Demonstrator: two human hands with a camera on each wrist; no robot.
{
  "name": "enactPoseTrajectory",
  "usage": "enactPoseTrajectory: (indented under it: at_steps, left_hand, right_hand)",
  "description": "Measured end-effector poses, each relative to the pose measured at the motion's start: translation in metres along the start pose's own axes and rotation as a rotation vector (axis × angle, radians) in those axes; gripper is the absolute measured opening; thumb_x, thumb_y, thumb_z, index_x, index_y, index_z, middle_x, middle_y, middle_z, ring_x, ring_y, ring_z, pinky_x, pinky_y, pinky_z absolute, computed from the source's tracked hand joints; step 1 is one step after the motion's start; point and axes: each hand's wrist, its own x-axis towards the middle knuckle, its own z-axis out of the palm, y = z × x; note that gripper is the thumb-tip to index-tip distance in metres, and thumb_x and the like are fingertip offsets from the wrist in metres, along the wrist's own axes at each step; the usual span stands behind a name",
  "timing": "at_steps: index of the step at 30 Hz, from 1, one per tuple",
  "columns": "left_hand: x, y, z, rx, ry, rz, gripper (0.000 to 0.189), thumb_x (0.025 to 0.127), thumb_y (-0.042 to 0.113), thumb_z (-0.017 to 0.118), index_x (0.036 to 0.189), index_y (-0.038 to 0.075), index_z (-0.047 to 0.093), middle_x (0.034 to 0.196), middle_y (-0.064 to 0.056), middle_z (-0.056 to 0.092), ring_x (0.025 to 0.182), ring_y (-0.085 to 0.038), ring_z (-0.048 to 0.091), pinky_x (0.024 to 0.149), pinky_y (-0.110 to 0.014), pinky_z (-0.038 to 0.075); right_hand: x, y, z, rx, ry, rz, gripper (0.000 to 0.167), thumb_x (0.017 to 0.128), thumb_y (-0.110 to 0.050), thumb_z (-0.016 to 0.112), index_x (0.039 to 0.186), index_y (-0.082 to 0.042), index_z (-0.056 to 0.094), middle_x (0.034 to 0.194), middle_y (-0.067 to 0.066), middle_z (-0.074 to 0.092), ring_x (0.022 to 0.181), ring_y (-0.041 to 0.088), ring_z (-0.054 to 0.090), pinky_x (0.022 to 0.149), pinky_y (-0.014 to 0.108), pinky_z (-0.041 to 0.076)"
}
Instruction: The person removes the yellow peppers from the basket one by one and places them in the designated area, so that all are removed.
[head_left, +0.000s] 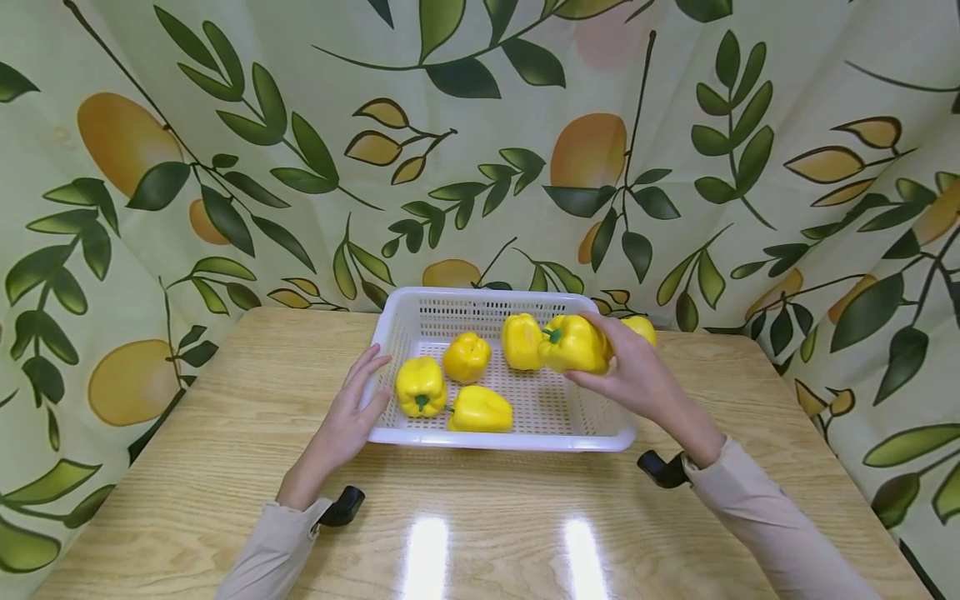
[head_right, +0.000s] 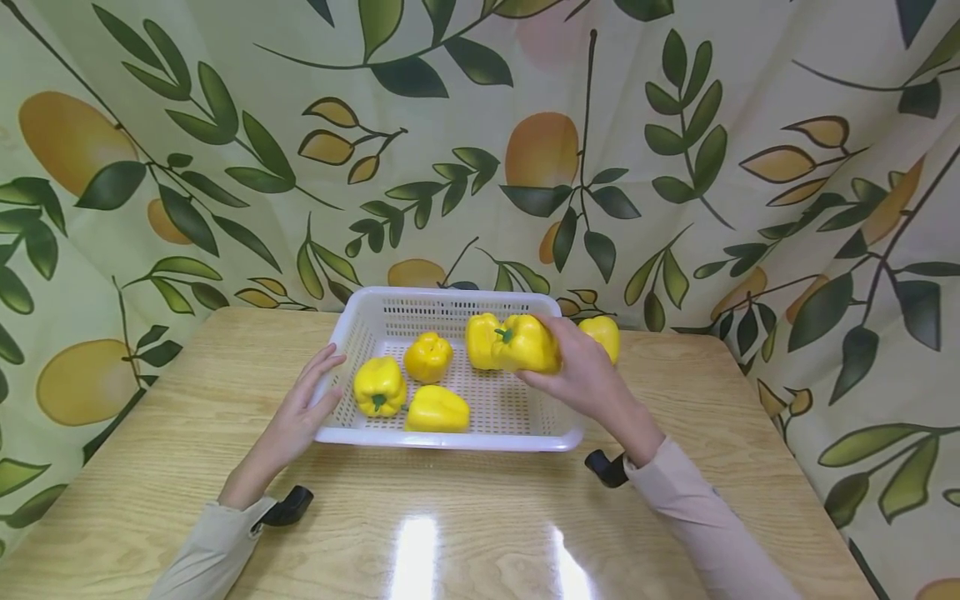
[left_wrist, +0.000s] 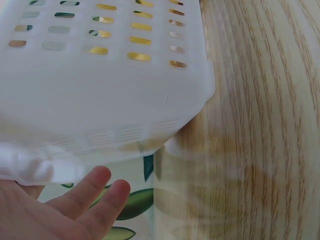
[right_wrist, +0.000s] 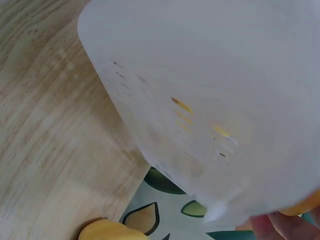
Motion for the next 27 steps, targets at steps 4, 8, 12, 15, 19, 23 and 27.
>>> enactPoseTrajectory:
  at_steps: [4,8,12,15,19,23,27]
  left_hand:
    - [0.000,-0.001,0.000,0.003,-0.001,-0.002,0.049,0.100,0.009,0.050,0.147,0.002,0.040,0.166,-0.015,0.016,0.153,-0.042,0.011,0.119,-0.070,0.011]
    - [0.000,-0.002,0.000,-0.001,-0.001,0.000,0.048,0.100,0.009,0.050,0.147,0.002,0.040,0.165,-0.015,0.016,0.153,-0.042,0.010,0.118,-0.070,0.011]
    - [0.000,-0.002,0.001,-0.003,0.001,0.001,0.048,0.100,0.009,0.050,0.146,0.002,0.040,0.165,-0.015,0.016,0.153,-0.042,0.011,0.119,-0.070,0.011]
    - [0.000,-0.002,0.001,-0.003,0.004,0.001,0.048,0.099,0.009,0.050,0.146,0.001,0.041,0.165,-0.015,0.016,0.153,-0.042,0.011,0.119,-0.070,0.012]
    - [-0.001,-0.002,0.001,-0.007,0.006,0.000,0.048,0.099,0.009,0.050,0.146,0.001,0.041,0.165,-0.015,0.016,0.153,-0.042,0.011,0.119,-0.069,0.012]
    - [-0.001,-0.002,0.001,-0.007,0.004,-0.001,0.048,0.100,0.009,0.049,0.146,0.001,0.041,0.165,-0.015,0.016,0.153,-0.042,0.011,0.119,-0.070,0.012]
    - [-0.001,-0.002,0.001,-0.004,0.004,0.001,0.048,0.100,0.009,0.049,0.146,0.002,0.041,0.165,-0.015,0.016,0.153,-0.042,0.011,0.118,-0.070,0.012]
  right_hand:
    - [0.000,0.003,-0.003,-0.015,0.032,-0.014,0.083,0.074,-0.027,0.087,0.141,0.000,0.047,0.129,0.020,0.061,0.104,0.031,0.060,0.085,0.048,0.057]
    - [-0.002,0.006,-0.006,-0.024,0.044,-0.012,0.084,0.074,-0.026,0.087,0.142,0.002,0.046,0.129,0.021,0.060,0.103,0.031,0.059,0.082,0.048,0.057]
    - [-0.004,0.009,-0.009,-0.021,0.042,0.011,0.084,0.074,-0.024,0.087,0.142,0.000,0.046,0.130,0.020,0.059,0.102,0.030,0.058,0.082,0.048,0.057]
    - [-0.006,0.011,-0.012,-0.020,0.042,0.024,0.083,0.074,-0.024,0.087,0.142,-0.001,0.046,0.128,0.020,0.059,0.102,0.031,0.058,0.081,0.048,0.057]
    - [-0.007,0.015,-0.014,-0.025,0.055,0.024,0.081,0.074,-0.021,0.087,0.141,0.001,0.046,0.127,0.021,0.059,0.101,0.032,0.058,0.082,0.050,0.057]
    - [-0.008,0.019,-0.017,-0.034,0.070,0.018,0.081,0.073,-0.020,0.087,0.140,0.001,0.047,0.126,0.021,0.060,0.100,0.031,0.059,0.080,0.049,0.057]
    - [-0.008,0.023,-0.020,-0.045,0.076,0.036,0.082,0.073,-0.020,0.087,0.140,0.002,0.046,0.125,0.022,0.060,0.097,0.031,0.060,0.078,0.048,0.058]
